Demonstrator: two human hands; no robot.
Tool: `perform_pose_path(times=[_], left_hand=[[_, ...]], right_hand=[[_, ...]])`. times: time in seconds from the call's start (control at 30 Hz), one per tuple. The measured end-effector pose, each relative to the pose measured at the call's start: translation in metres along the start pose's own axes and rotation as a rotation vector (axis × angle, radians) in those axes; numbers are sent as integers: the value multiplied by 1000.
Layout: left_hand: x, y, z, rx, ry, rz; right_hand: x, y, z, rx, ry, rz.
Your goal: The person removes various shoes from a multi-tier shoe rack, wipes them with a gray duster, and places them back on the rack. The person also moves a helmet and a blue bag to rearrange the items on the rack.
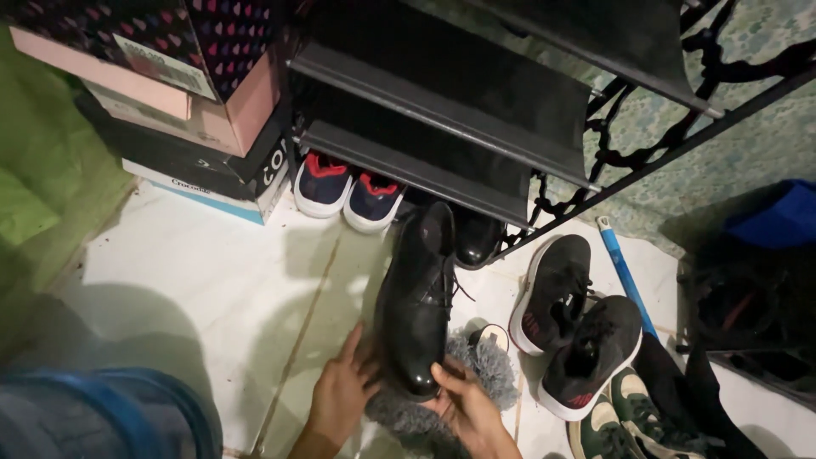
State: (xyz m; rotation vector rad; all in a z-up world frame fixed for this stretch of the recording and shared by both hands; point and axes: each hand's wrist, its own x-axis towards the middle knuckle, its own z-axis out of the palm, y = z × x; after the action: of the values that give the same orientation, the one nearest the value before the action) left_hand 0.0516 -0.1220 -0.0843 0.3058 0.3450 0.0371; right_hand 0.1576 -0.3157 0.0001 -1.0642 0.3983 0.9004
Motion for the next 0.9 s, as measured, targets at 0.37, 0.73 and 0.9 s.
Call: perform_pose_path(times=[0.37,0.73,0.9], left_hand=[[2,-2,-38,130,147,-93],[10,18,-98,-183,37,-38],[4,14,-98,-117,118,-66]], right_hand=[[81,-50,21,-29,-91,-138],[173,-108,47,-25,-11,-275],[185,-96,62,47,145,-327]])
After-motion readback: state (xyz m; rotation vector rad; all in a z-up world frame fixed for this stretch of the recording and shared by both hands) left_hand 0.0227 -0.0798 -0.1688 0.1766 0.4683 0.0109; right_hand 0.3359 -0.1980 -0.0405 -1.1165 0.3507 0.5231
